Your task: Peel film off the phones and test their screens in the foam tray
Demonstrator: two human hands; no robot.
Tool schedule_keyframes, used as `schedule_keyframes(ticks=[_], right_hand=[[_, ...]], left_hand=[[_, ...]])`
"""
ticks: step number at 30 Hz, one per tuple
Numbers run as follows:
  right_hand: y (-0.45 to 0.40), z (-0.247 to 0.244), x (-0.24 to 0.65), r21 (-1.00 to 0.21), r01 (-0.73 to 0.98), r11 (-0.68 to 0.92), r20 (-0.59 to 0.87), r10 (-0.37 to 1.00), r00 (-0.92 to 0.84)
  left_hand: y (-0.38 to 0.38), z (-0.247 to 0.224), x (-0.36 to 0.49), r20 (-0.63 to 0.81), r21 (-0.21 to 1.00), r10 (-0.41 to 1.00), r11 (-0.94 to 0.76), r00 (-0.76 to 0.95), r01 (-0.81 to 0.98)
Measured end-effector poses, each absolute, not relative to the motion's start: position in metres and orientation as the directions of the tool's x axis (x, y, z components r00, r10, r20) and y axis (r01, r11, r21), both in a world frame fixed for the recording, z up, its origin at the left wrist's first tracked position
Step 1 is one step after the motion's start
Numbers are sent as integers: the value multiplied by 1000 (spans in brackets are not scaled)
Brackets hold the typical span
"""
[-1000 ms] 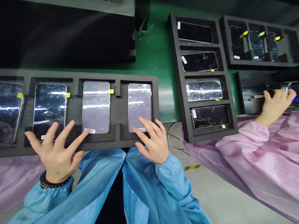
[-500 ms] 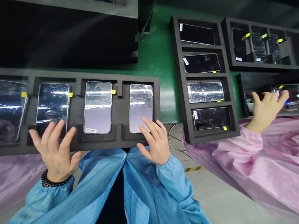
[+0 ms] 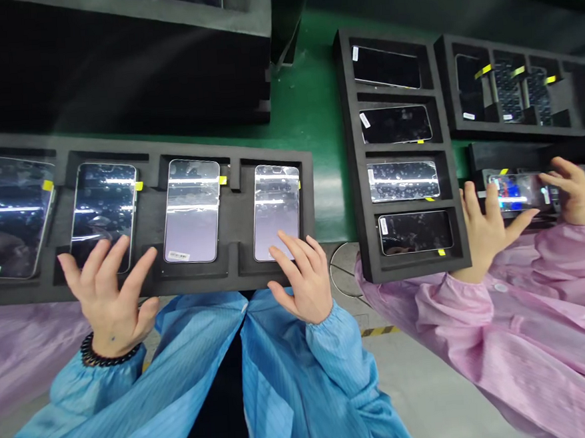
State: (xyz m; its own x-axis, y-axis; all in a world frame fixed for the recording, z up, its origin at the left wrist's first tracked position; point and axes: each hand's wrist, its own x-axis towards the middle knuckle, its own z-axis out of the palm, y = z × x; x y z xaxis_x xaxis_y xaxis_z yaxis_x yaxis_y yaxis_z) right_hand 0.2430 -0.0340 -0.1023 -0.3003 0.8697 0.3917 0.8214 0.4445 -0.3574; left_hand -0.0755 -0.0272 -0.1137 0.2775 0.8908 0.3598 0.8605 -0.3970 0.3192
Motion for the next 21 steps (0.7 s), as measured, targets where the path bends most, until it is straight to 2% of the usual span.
schedule_keyframes(ticks=[3, 8, 12, 17, 21], right_hand=[[-34, -104, 243, -390, 805, 446, 406, 868, -285], [-34, -104, 244, -459, 762, 457, 421, 867, -267], [-35, -104, 245, -478, 734, 482, 441, 855, -274], [-22, -93, 249, -496, 739, 456, 438, 866, -241], [-3, -79, 249, -459, 808, 369, 501, 859, -108]], left_hand=[[-26, -113, -74, 391, 312, 878, -408, 276, 858], [-25, -112, -75, 394, 212, 856, -439, 334, 873], [-25, -112, -78, 396, 211, 850, -453, 348, 866], [-11, -103, -74, 399, 331, 857, -467, 327, 820], [18, -87, -56, 431, 388, 848, -483, 309, 785]])
